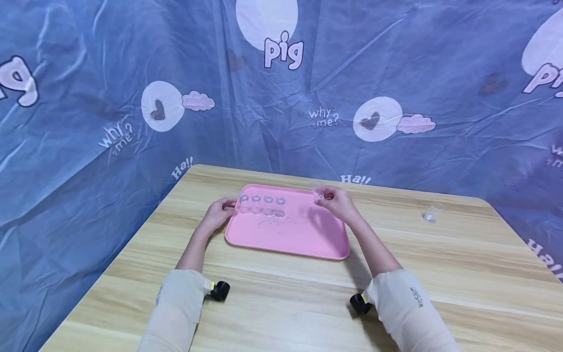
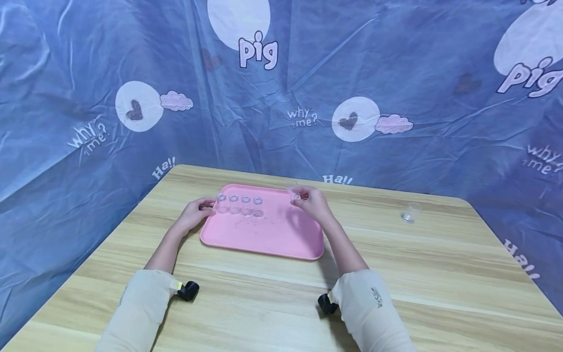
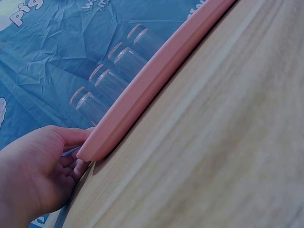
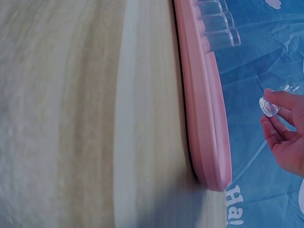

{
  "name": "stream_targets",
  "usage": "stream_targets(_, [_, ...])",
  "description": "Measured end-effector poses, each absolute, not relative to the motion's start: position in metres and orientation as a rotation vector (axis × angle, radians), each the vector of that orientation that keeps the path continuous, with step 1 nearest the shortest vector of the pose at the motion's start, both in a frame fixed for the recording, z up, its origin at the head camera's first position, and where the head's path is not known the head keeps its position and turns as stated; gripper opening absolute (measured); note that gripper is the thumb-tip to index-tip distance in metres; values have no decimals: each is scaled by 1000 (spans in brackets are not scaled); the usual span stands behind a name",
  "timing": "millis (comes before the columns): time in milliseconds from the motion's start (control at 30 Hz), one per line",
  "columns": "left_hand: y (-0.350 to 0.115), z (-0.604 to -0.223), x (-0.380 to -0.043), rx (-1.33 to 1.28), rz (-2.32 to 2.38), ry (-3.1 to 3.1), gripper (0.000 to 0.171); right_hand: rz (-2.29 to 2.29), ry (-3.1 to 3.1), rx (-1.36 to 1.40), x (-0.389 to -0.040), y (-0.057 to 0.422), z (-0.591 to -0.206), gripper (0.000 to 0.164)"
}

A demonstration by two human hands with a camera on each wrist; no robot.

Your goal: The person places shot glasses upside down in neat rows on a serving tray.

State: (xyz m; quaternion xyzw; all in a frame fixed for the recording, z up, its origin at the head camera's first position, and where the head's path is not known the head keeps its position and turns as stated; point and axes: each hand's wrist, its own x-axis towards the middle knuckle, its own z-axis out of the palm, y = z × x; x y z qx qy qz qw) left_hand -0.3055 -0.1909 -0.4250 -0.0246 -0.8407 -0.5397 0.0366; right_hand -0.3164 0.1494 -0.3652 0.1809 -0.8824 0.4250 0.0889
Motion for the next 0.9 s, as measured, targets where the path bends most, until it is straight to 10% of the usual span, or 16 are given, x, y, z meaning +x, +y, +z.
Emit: stream_targets(900, [-191,-426,-308,-54,-1683,-2582,43,1272,-2656,564,-317,139,-370,28])
